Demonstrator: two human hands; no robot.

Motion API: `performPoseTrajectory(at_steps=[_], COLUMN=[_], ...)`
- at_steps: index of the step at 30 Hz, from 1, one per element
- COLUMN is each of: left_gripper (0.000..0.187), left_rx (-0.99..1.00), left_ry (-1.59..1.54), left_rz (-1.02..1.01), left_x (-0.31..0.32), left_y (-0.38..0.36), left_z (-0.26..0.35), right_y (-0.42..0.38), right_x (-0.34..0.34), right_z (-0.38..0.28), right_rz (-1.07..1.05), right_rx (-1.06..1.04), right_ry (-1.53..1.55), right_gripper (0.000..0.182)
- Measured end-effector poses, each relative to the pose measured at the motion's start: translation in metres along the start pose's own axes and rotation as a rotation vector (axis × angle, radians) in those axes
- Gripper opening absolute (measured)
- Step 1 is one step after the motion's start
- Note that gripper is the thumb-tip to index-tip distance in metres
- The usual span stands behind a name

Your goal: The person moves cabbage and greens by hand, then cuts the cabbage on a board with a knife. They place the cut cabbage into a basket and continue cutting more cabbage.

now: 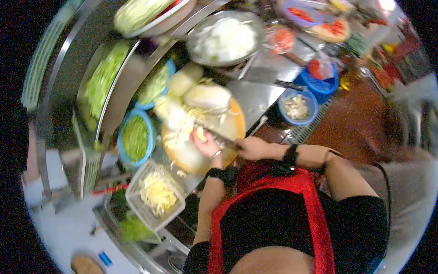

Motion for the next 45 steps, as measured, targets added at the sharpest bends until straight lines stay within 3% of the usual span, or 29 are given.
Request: performPoseTrajectory(at_steps=[2, 8, 9, 11, 12, 14, 16, 19, 20, 21, 22, 23, 24, 25, 26, 28, 29, 30, 32, 36, 39, 40, 43, 45], left_gripper=[0.037, 0.04, 0.041, 0.04, 0.039, 0.035, 0.03, 0.029, 0.03, 0.03, 0.03, 0.033, 0.037, 0.042, 0.042, 0.045, 0.042, 0.039, 0.028, 0.018, 0.015, 0.014, 0.017, 0.019], left_rx=[0.005, -0.06, -0.017, 0.033, -0.085, -0.073, -0.271, -0.154, -0.259, -0.357, -0.351, -0.383, -0.415, -0.299, -0.308, -0.316, -0.305, -0.301, -0.476, -0.624, -0.273, -0.151, -0.108, -0.063], left_ry=[0.07, 0.181, 0.283, 0.444, 0.383, 0.475, 0.752, 0.471, 0.312, 0.148, 0.165, 0.352, 0.313, 0.421, 0.43, 0.629, 0.666, 0.71, 0.611, 0.468, 0.352, 0.335, 0.321, 0.36], left_rz=[0.059, 0.278, 0.311, 0.436, 0.458, 0.475, 0.377, 0.275, 0.15, 0.031, -0.059, -0.157, -0.127, -0.07, -0.055, -0.136, -0.143, -0.142, -0.217, 0.018, 0.214, 0.218, 0.206, 0.248], left_x=[-0.015, -0.126, -0.151, -0.206, -0.229, -0.271, -0.292, -0.265, -0.246, -0.221, -0.197, -0.181, -0.168, -0.163, -0.157, -0.151, -0.152, -0.153, -0.155, -0.161, -0.151, -0.147, -0.118, -0.104], left_y=[0.006, 0.043, 0.047, 0.049, 0.051, 0.049, 0.046, 0.051, 0.043, 0.033, 0.019, 0.013, -0.003, -0.011, -0.019, -0.038, -0.042, -0.045, -0.049, -0.043, -0.033, -0.027, -0.014, 0.002], left_z=[0.012, 0.052, 0.048, 0.031, 0.024, -0.009, -0.036, -0.036, -0.045, -0.055, -0.067, -0.039, -0.063, -0.056, -0.068, -0.103, -0.102, -0.102, -0.126, -0.095, -0.066, -0.057, -0.063, -0.066], right_y=[-0.007, 0.016, 0.026, 0.041, 0.056, 0.067, 0.071, 0.066, 0.061, 0.049, 0.037, 0.027, 0.012, 0.001, -0.014, -0.031, -0.031, -0.031, -0.034, -0.02, -0.011, -0.011, 0.008, 0.009], right_x=[-0.011, 0.001, 0.009, 0.028, 0.046, 0.055, 0.055, 0.027, 0.017, -0.003, -0.018, -0.029, -0.044, -0.052, -0.063, -0.069, -0.068, -0.069, -0.06, -0.058, -0.065, -0.067, -0.073, -0.077], right_z=[-0.025, -0.108, -0.128, -0.167, -0.177, -0.186, -0.181, -0.125, -0.094, -0.078, -0.058, -0.03, -0.02, 0.002, 0.002, 0.009, 0.017, 0.013, 0.037, 0.065, 0.084, 0.063, 0.111, 0.107], right_rz=[-0.054, -0.167, -0.217, -0.203, -0.281, -0.252, -0.288, -0.29, -0.15, -0.103, -0.017, 0.023, 0.093, 0.099, 0.131, 0.32, 0.134, 0.18, 0.213, 0.119, 0.103, 0.046, 0.025, 0.028], right_rx=[0.056, -0.154, -0.164, -0.439, -0.413, -0.44, -0.404, -0.19, -0.309, -0.276, -0.24, -0.183, -0.154, -0.084, -0.097, -0.352, 0.025, -0.202, -0.326, -0.019, -0.081, 0.078, 0.109, 0.047], right_ry=[-0.02, -0.12, -0.116, -0.146, -0.176, -0.214, -0.303, -0.334, -0.367, -0.344, -0.36, -0.424, -0.422, -0.449, -0.555, -0.645, -0.481, -0.54, -0.658, -0.655, -0.596, -0.679, -0.769, -0.749], right_gripper=[0.03, 0.026, 0.025, 0.025, 0.023, 0.022, 0.022, 0.024, 0.025, 0.025, 0.024, 0.023, 0.021, 0.021, 0.017, 0.017, 0.018, 0.019, 0.016, 0.021, 0.024, 0.026, 0.034, 0.037])
Point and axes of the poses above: each hand's wrist, its own y-axis towards the middle knuckle, its own x-axis out of the palm, z = x × y, the point moved 4 cm from there along y, towards the middle knuckle, and after that the axes turned 8 degrees about -z, right-handed, at the moved point
